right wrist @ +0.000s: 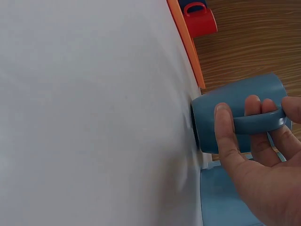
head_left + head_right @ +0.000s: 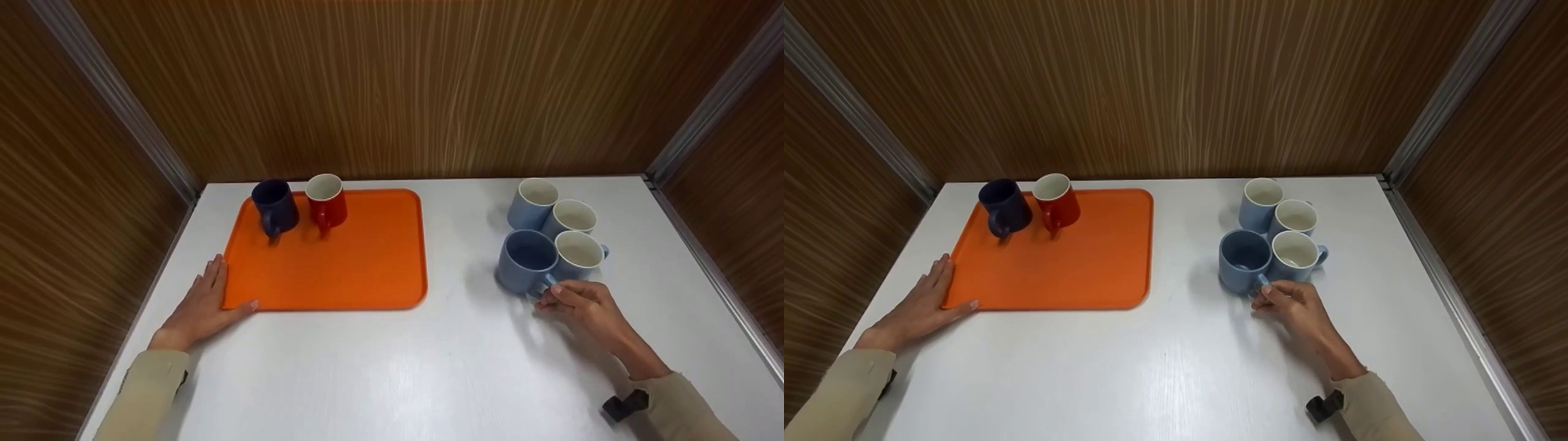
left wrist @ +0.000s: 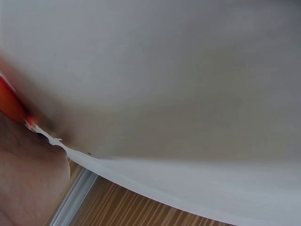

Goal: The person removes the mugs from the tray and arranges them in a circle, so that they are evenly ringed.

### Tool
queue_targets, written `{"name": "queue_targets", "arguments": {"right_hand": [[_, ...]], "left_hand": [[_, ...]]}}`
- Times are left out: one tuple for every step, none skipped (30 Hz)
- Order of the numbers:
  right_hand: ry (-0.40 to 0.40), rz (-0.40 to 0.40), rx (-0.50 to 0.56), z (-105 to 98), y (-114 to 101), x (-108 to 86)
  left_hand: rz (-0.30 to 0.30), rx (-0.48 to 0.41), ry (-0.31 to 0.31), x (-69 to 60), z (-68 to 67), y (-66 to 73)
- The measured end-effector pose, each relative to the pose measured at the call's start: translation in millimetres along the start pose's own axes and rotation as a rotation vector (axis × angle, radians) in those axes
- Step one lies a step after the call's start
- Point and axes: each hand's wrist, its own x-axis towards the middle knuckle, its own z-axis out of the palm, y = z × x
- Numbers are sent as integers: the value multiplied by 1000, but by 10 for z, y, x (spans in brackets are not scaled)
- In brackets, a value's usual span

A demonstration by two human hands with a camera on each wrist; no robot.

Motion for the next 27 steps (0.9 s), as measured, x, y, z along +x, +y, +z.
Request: {"name": "queue_targets", "arguments": {"right_hand": [[5, 4, 2, -3, 1, -3], [8, 8, 3, -7, 2, -5], [9, 13, 8, -11, 3, -7], [9, 17, 16, -13, 4, -9], [12, 23, 25, -13, 5, -9], [12, 29, 34, -14, 8, -8], [9, 33, 39, -16, 12, -7], [6, 36, 42, -16, 15, -5], [3, 39, 45, -17, 18, -3], [1, 41, 49, -19, 22, -1], [-3, 40, 52, -25, 25, 1], [-5, 39, 52, -30, 28, 1], [-5, 40, 56, -36, 30, -1], [-2, 40, 62, -40, 30, -4], [-2, 40, 68, -46, 32, -7], [-2, 40, 74, -51, 32, -9], [0, 42, 73, -52, 32, -13], [7, 47, 67, -52, 31, -18], [12, 55, 59, -50, 27, -23], [20, 65, 40, -48, 21, -28], [34, 75, -1, -43, 12, -34], [55, 90, -51, -34, -1, -38], [83, 99, -120, -25, -17, -42], [118, 104, -203, -16, -37, -47], [161, 101, -302, -6, -61, -49], [213, 91, -405, 5, -89, -49], [269, 76, -504, 17, -122, -46]], "left_hand": [[1, 2, 0, 0, -1, 2], [2, 5, 0, 2, -3, -3], [0, 10, 3, 4, -1, -8], [3, 11, 4, 5, -2, -12], [7, 10, 8, 5, -4, -10], [10, 10, 9, 6, -5, -14], [8, 11, 12, 6, -3, -15], [9, 9, 13, 5, -3, -16], [8, 6, 14, 5, -3, -14], [8, 4, 13, 4, -3, -13], [6, 2, 12, 2, -2, -11], [4, 1, 12, 1, -1, -12], [4, -1, 12, -1, 0, -9], [4, -2, 11, -2, -1, -7], [4, -4, 12, -4, -1, -4], [5, -4, 13, -5, -3, -3], [5, -5, 12, -6, -5, -2], [5, -5, 10, -7, -6, -1], [5, -4, 8, -7, -8, -1], [5, -3, 8, -7, -8, -1], [5, -1, 7, -6, -8, -3], [6, 1, 7, -6, -7, -2], [10, 0, 6, -6, -5, -4], [10, 0, 6, -5, -2, -6], [12, 2, 8, -3, 0, -12], [12, 2, 10, -3, 3, -12], [13, 3, 9, -3, 4, -16]]}}
